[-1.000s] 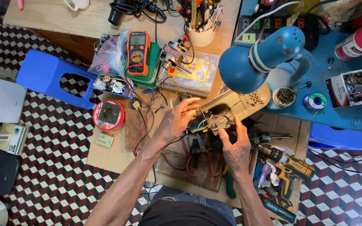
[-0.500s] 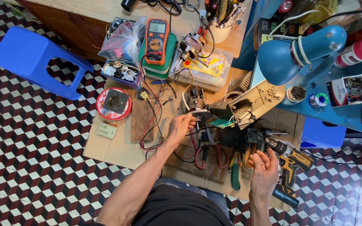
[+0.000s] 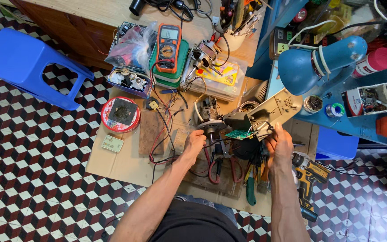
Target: The person solders a green circuit board on a cluttered workbench using a soldering iron and a hot air tool, then opens the plastic housing of a blender-style motor appliance, removes its internal parts, and tests the motor with a multimeter and a cordless drill while handling the power cord.
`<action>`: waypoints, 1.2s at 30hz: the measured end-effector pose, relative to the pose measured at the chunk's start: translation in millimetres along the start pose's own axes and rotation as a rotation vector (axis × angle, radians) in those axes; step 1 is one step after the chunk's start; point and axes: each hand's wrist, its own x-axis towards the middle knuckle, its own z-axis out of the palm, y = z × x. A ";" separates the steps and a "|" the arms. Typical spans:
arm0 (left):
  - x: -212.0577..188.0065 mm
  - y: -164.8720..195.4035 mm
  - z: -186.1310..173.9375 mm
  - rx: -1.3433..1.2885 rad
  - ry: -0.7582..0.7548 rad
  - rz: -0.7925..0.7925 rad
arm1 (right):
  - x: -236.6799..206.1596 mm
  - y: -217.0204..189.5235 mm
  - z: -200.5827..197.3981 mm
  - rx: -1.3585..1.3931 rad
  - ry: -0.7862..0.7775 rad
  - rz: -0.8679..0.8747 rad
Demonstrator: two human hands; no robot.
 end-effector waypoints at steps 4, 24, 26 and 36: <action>9.3 0.1 11.4 -0.136 -0.031 -0.182 | 43.6 4.8 12.3 0.196 -0.122 0.042; 43.5 46.3 70.4 -0.564 -0.342 -0.565 | -69.3 17.9 40.0 0.241 0.049 0.205; 38.6 45.7 74.6 -0.540 -0.356 -0.614 | -79.0 27.7 27.5 0.305 0.003 0.243; 48.7 -1.8 94.0 -0.472 -0.535 -0.495 | -103.7 66.3 -29.7 0.445 -0.067 0.386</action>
